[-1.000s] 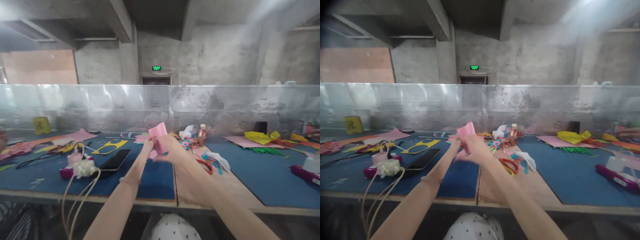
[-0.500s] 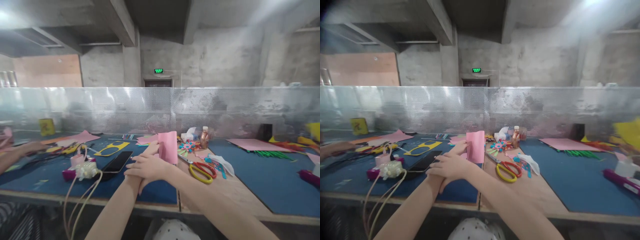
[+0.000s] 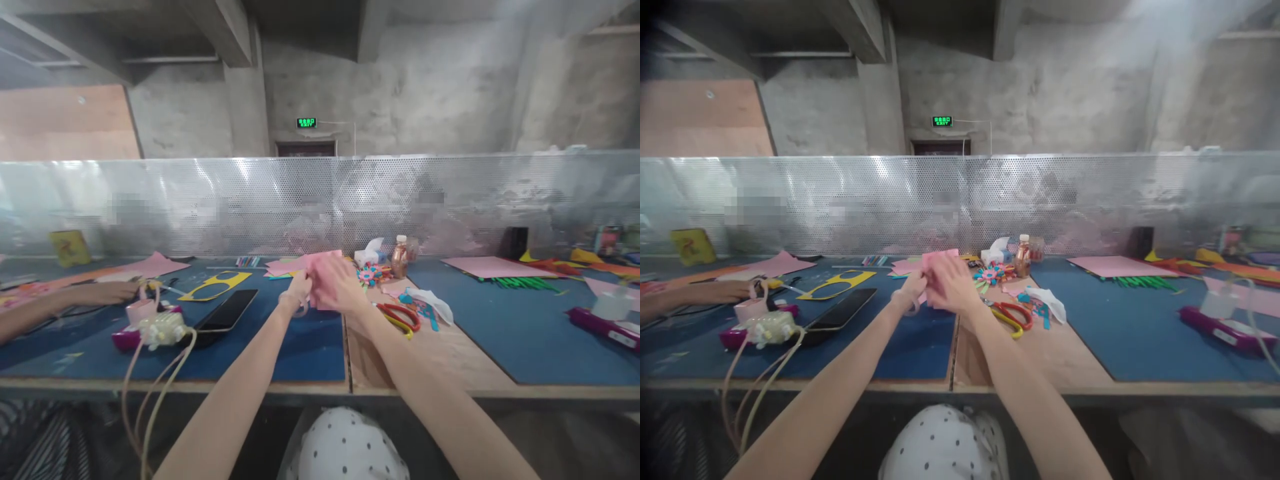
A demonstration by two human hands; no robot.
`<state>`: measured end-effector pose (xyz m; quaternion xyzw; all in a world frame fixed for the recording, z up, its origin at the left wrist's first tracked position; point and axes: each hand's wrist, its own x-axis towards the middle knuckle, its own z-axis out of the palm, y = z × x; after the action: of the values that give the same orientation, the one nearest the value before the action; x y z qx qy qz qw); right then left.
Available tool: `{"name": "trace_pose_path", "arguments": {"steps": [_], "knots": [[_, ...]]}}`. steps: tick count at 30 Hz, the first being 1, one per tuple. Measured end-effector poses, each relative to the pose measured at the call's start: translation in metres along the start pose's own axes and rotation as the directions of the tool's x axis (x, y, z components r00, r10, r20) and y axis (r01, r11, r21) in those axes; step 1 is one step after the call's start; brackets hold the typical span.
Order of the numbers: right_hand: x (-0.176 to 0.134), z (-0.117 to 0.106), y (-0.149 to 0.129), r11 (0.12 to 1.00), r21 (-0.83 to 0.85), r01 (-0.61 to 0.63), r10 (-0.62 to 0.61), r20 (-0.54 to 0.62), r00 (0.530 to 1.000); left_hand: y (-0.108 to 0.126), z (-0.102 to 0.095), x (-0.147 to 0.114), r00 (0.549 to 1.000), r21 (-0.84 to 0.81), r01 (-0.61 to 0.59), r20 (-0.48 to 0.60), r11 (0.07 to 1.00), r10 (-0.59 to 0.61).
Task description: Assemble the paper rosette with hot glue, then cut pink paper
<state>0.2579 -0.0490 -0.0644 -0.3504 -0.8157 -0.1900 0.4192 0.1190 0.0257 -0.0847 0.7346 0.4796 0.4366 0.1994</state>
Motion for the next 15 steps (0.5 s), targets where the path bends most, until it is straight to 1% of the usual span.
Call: {"name": "trace_pose_path", "arguments": {"steps": [1, 2, 3, 4, 5, 6, 8, 9, 10, 12, 15], "knots": [[0.000, -0.004, 0.005, 0.972, 0.146, -0.183, 0.198, -0.102, 0.975, 0.001, 0.002, 0.001, 1.000, -0.078, 0.020, -0.010, 0.997, -0.021], [0.000, -0.007, 0.010, 0.889, 0.312, -0.334, 0.394, -0.153, 0.906, 0.001, 0.003, 0.002, 1.000, -0.163, 0.017, 0.007, 0.987, -0.016], [0.000, -0.008, 0.016, 0.771, 0.468, -0.431, 0.541, -0.126, 0.831, 0.001, 0.004, 0.003, 1.000, -0.244, 0.009, 0.028, 0.970, -0.002], [-0.001, -0.009, 0.021, 0.666, 0.568, -0.484, 0.618, -0.057, 0.784, 0.001, 0.006, 0.003, 0.999, -0.311, 0.006, 0.039, 0.951, 0.006], [-0.002, -0.008, 0.026, 0.584, 0.630, -0.512, 0.638, 0.033, 0.769, 0.001, 0.007, 0.004, 0.999, -0.366, 0.004, 0.048, 0.931, 0.014], [-0.003, -0.007, 0.030, 0.533, 0.660, -0.529, 0.619, 0.121, 0.776, 0.000, 0.008, 0.004, 0.998, -0.412, 0.003, 0.054, 0.911, 0.021], [-0.007, -0.004, 0.035, 0.470, 0.693, -0.547, 0.552, 0.253, 0.794, 0.000, 0.009, 0.004, 0.998, -0.480, 0.001, 0.061, 0.877, 0.033], [-0.009, -0.002, 0.037, 0.438, 0.708, -0.554, 0.526, 0.297, 0.797, 0.000, 0.009, 0.003, 0.997, -0.504, 0.001, 0.064, 0.864, 0.036], [-0.011, 0.000, 0.037, 0.413, 0.720, -0.558, 0.510, 0.325, 0.797, 0.000, 0.009, 0.003, 0.997, -0.524, 0.002, 0.066, 0.852, 0.038], [-0.015, 0.002, 0.039, 0.381, 0.734, -0.563, 0.509, 0.342, 0.790, 0.002, 0.009, 0.001, 0.996, -0.552, 0.004, 0.072, 0.834, 0.043], [-0.018, 0.004, 0.043, 0.376, 0.735, -0.564, 0.550, 0.313, 0.774, 0.008, 0.009, -0.003, 0.994, -0.569, 0.006, 0.090, 0.822, 0.055]]}}
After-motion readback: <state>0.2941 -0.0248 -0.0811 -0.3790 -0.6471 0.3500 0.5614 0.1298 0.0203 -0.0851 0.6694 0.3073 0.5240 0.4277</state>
